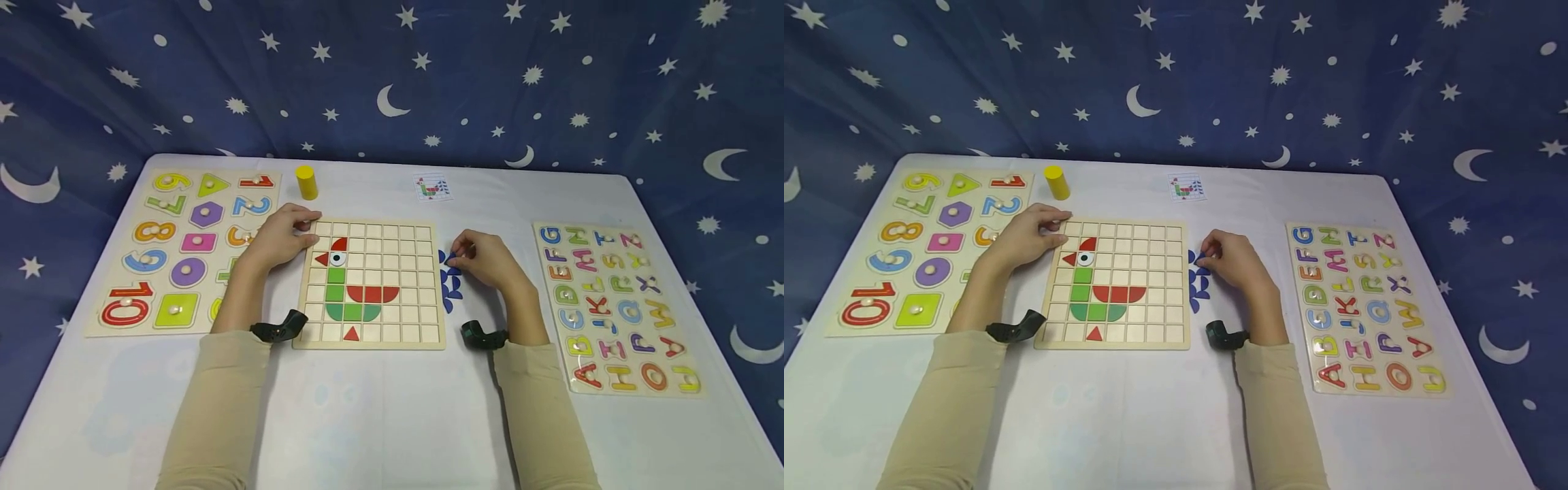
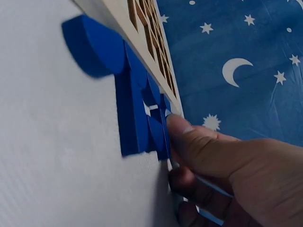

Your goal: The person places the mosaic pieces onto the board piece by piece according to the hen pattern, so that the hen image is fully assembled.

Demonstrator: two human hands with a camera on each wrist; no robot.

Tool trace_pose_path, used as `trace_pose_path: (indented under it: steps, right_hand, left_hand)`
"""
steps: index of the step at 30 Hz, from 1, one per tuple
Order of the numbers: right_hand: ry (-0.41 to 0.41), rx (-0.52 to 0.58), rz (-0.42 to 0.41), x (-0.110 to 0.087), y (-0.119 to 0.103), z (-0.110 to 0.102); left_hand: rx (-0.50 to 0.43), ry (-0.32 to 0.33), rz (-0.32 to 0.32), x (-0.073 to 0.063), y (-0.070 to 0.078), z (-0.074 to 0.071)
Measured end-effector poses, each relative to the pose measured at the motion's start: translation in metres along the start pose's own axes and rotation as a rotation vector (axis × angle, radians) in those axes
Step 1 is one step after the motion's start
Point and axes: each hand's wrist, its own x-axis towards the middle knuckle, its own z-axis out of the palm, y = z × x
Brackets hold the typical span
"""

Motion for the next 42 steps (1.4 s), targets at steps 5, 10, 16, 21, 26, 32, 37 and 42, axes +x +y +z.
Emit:
trace_pose_path:
  steps: [5,10,16,21,26,32,37,42]
  right_hand:
    - [0.032,0.041,0.011,-0.004,0.007,-0.007]
    - [0.051,0.111,-0.027,-0.007,-0.003,-0.013]
    - [-0.014,0.126,-0.14,-0.006,-0.034,-0.004]
    - [-0.093,0.118,-0.187,-0.005,-0.054,0.014]
    - [-0.136,0.076,-0.233,-0.003,-0.064,0.031]
    - [-0.153,0.035,-0.265,-0.002,-0.069,0.04]
    - [-0.166,0.019,-0.263,-0.002,-0.072,0.042]
    - [-0.156,0.001,-0.273,-0.002,-0.072,0.044]
  left_hand:
    - [-0.005,-0.005,-0.003,0.001,0.001,0.001]
    - [-0.008,-0.004,-0.008,0.001,0.0,0.001]
    - [-0.008,0.001,-0.007,0.001,-0.001,0.001]
    - [-0.006,-0.004,-0.009,0.001,-0.002,0.001]
    - [-0.002,-0.007,-0.002,0.0,-0.001,0.0]
    - [-0.006,-0.003,-0.001,0.001,-0.001,0.0]
    - [-0.003,-0.003,-0.001,0.002,-0.001,0.0]
    - [-0.001,-0.003,0.002,0.002,-0.002,0.001]
